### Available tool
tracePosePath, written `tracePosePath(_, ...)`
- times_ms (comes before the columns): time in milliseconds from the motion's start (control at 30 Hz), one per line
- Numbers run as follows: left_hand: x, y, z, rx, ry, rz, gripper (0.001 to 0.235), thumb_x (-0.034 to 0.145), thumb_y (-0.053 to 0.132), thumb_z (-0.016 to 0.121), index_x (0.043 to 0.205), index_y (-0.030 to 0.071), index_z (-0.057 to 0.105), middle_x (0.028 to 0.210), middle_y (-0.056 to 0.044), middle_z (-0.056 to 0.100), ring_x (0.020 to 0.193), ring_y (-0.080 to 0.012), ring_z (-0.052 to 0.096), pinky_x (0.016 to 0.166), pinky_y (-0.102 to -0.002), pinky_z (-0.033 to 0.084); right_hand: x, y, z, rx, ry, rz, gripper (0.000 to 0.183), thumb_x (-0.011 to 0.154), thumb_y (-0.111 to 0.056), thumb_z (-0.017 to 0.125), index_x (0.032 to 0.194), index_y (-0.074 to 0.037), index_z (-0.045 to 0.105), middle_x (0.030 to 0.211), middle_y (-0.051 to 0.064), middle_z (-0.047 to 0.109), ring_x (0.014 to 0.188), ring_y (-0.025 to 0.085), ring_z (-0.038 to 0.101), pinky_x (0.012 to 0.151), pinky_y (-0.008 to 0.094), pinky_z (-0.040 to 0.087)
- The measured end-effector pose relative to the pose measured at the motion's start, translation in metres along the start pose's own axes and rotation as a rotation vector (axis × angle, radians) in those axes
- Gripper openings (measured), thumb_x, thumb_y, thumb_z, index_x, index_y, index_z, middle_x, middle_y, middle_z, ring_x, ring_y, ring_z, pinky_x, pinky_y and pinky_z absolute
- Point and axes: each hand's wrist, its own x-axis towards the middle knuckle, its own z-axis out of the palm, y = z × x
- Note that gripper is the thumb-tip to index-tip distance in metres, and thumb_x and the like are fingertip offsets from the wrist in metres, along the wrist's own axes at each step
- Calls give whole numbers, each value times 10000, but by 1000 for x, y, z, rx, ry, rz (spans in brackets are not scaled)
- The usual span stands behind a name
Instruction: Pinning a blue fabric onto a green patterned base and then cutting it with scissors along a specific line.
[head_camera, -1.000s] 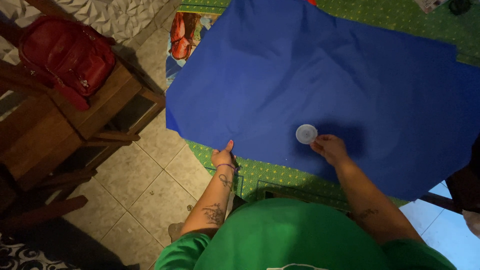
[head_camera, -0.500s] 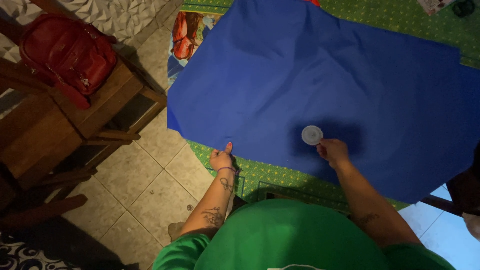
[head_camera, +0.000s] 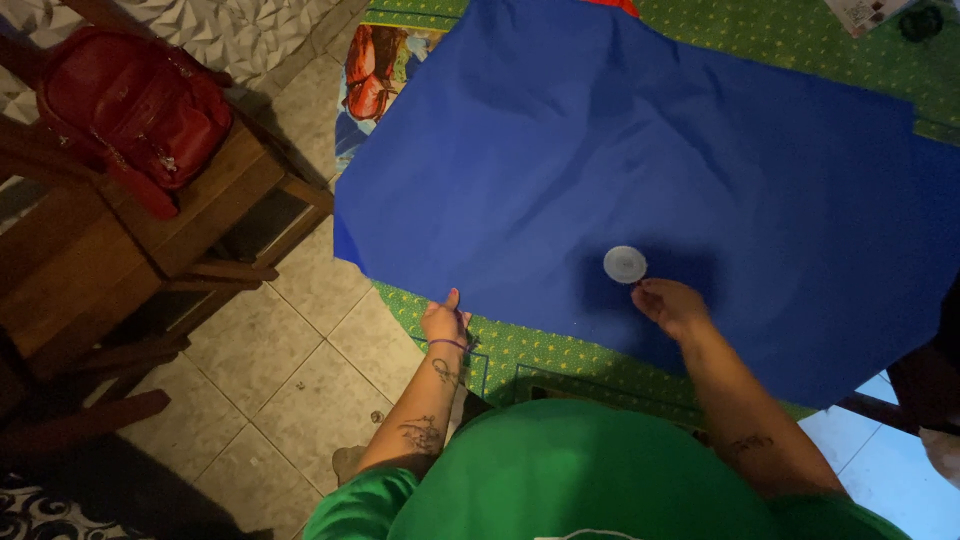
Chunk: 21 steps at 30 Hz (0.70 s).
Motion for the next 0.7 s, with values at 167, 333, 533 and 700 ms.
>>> tracePosePath(167, -31, 24, 11, 115, -36, -24, 475, 838, 213, 977, 800, 117, 514, 603, -99, 555, 547, -212, 655, 618, -354, 683, 13, 8, -11, -123, 6, -23, 258, 1074, 12, 590, 1317, 90, 634, 1122, 189, 635, 1037, 238, 687, 933, 430, 669)
tracePosePath(333, -23, 21, 10, 187, -53, -49, 423, 845, 188, 965, 823, 97, 553, 635, -102, 610, 592, -220, 689, 673, -391, 701, 11, 15, -15, -184, 26, -84, 334, 1072, 9, 593, 1396, 89, 611, 1205, 261, 642, 1088, 285, 693, 936, 441, 661)
tracePosePath(533, -23, 16, 10, 160, -36, -39, 487, 865, 220, 948, 817, 125, 473, 617, -110, 544, 597, -228, 662, 621, -370, 706, 38, 63, -13, -300, 157, -270, 499, 1001, 19, 771, 1451, 51, 558, 1257, 281, 645, 1155, 342, 700, 964, 517, 640)
tracePosePath(700, -11, -8, 5, 345, -181, -103, 527, 831, 227, 997, 862, 67, 497, 626, -200, 582, 510, -295, 716, 504, -342, 689, -28, 80, 85, -352, -133, -153, 355, 1100, -116, 621, 1359, 121, 574, 1147, 360, 724, 1032, 426, 760, 929, 557, 633)
